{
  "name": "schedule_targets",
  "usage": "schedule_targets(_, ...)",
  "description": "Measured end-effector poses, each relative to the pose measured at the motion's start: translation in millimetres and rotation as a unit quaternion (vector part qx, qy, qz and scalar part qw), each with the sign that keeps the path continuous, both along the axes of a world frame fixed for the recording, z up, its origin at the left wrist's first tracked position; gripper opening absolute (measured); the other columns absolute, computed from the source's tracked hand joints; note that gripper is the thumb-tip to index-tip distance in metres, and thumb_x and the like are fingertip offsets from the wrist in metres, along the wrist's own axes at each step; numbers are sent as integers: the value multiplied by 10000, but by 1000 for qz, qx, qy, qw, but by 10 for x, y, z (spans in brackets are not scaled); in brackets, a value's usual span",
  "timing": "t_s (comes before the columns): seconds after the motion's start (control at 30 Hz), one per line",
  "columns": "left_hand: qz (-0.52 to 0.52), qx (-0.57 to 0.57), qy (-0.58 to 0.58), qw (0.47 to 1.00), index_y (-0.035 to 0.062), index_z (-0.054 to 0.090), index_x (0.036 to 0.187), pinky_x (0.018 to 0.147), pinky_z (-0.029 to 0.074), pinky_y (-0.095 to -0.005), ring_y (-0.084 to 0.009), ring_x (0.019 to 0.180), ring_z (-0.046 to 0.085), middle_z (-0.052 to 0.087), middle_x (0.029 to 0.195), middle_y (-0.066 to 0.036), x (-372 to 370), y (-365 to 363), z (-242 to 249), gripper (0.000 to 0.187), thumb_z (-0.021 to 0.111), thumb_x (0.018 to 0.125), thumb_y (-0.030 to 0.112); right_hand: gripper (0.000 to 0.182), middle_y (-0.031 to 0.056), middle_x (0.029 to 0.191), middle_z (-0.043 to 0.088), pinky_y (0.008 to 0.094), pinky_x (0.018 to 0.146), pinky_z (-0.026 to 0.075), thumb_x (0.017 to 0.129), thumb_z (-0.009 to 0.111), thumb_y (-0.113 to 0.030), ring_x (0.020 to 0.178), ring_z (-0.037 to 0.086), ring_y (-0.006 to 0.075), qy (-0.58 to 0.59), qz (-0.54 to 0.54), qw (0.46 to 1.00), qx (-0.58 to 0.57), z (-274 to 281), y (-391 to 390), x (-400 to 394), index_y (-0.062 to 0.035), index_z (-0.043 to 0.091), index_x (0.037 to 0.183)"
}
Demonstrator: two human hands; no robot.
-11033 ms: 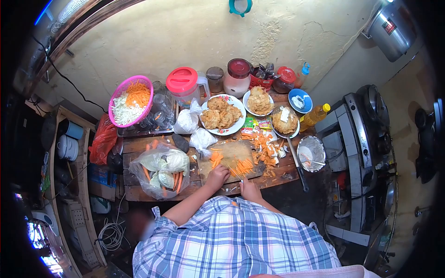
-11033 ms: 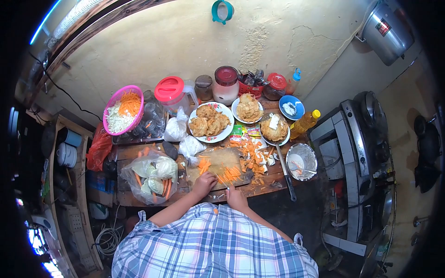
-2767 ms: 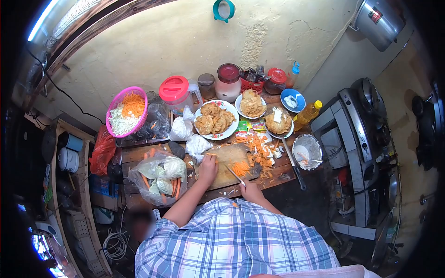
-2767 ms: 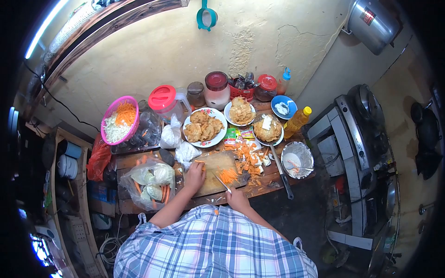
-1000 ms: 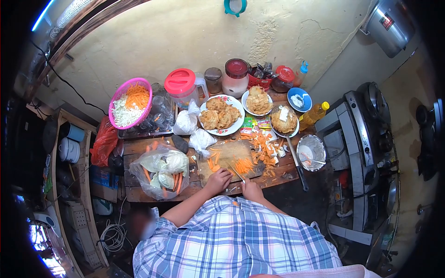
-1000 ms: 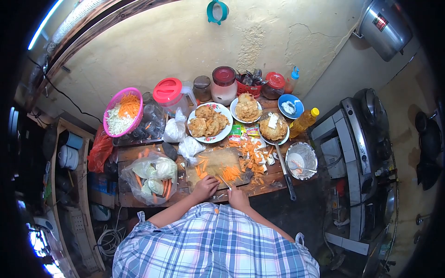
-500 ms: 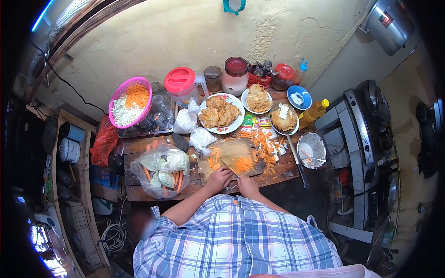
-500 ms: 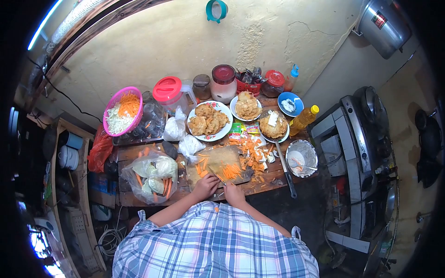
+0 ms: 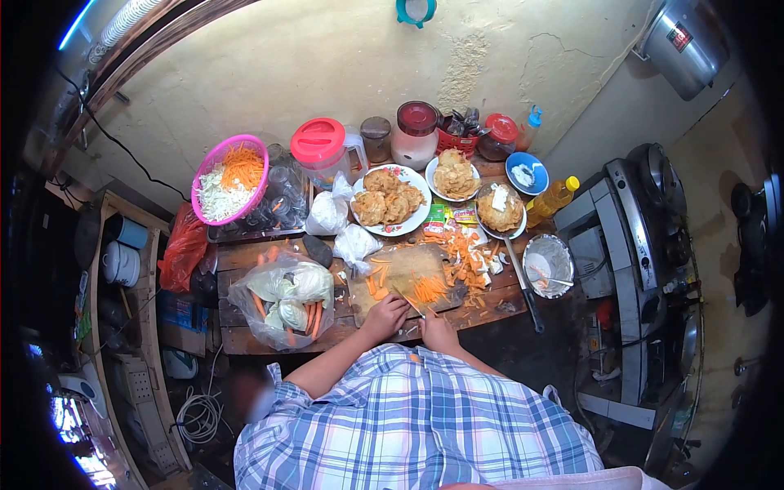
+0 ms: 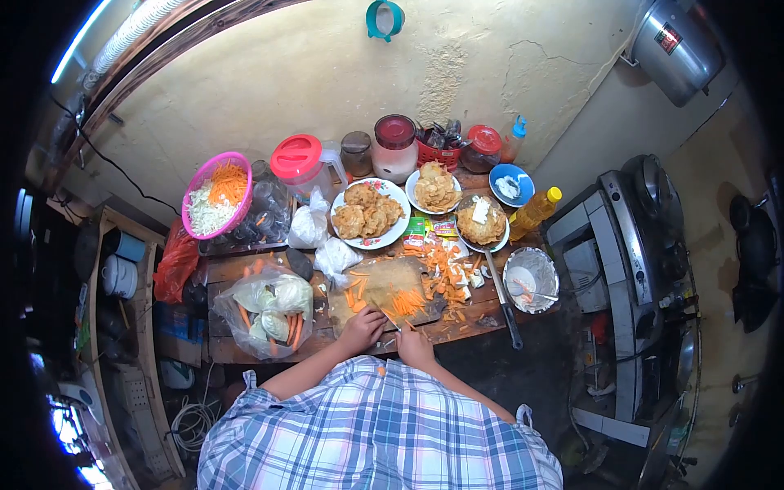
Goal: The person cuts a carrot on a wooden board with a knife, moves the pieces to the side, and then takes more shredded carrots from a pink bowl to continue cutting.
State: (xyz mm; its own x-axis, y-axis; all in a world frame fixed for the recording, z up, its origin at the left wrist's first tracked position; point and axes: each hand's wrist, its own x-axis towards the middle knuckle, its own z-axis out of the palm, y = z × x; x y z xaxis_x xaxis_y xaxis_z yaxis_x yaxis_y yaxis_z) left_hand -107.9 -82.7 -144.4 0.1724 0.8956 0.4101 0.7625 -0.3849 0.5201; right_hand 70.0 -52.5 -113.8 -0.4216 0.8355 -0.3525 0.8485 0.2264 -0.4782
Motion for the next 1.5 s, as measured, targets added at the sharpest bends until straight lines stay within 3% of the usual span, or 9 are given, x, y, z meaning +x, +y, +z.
schedule_targets(0.3,-1,0,1,1000,3,678,937,798,512,-320,-244,963,577,645,989,-84,19,-29,20,228,660,731,97,274,278,759,628,536,650,492,908,517,-268,738,627,441,3,-2,1000,17,-58,-28,-23,1,535,956)
schedule_targets(0.5,-21,19,67,997,20,611,1107,898,435,-399,-297,1057,525,620,1071,-100,73,46,194,381,637,735,95,271,266,726,625,528,640,490,915,503,-262,698,616,458,28,-66,997,25,48,14,88,6,541,936)
schedule_targets(0.6,54,-20,34,998,31,598,1102,891,404,-423,-298,1048,513,614,1045,-105,-76,87,131,393,638,715,88,276,267,722,623,530,640,488,915,498,-264,698,612,465,55,-57,997,18,102,29,128,6,546,938)
schedule_targets(0.67,198,-45,84,976,42,623,1013,835,407,-409,-285,990,518,606,963,-103,-174,95,291,323,648,695,93,280,269,727,623,531,643,486,914,497,-268,706,613,464,62,-37,997,10,120,2,150,6,551,941)
schedule_targets(1.0,100,-89,134,982,65,660,889,779,424,-381,-246,916,548,614,898,-62,-185,132,47,203,672,711,162,300,272,758,628,525,669,495,906,506,-281,730,620,449,27,-48,998,-13,121,1,189,11,573,916)
schedule_targets(1.17,-79,-67,30,994,47,675,929,782,493,-343,-246,933,578,647,966,-69,-77,255,4,209,619,740,119,301,274,758,627,527,668,493,906,505,-283,737,619,453,24,-66,998,-9,92,-4,180,12,569,899)
schedule_targets(1.27,-110,-93,11,989,46,679,959,782,509,-326,-240,928,590,656,997,-67,-106,254,23,236,604,745,114,303,276,760,626,531,674,489,908,502,-284,747,617,458,20,-73,997,-17,106,-7,183,11,566,897)
schedule_targets(1.37,4,-38,1,999,62,695,943,781,514,-343,-240,933,596,662,987,-69,-79,184,114,220,622,735,71,304,280,763,625,537,679,485,910,499,-288,754,615,462,29,-79,996,-20,114,1,190,8,566,905)
schedule_targets(1.5,24,-96,17,995,49,698,919,796,511,-348,-246,942,595,665,985,-82,-102,135,108,198,616,738,55,307,281,770,625,540,680,483,914,493,-292,760,614,463,30,-77,996,-32,116,6,194,6,566,916)
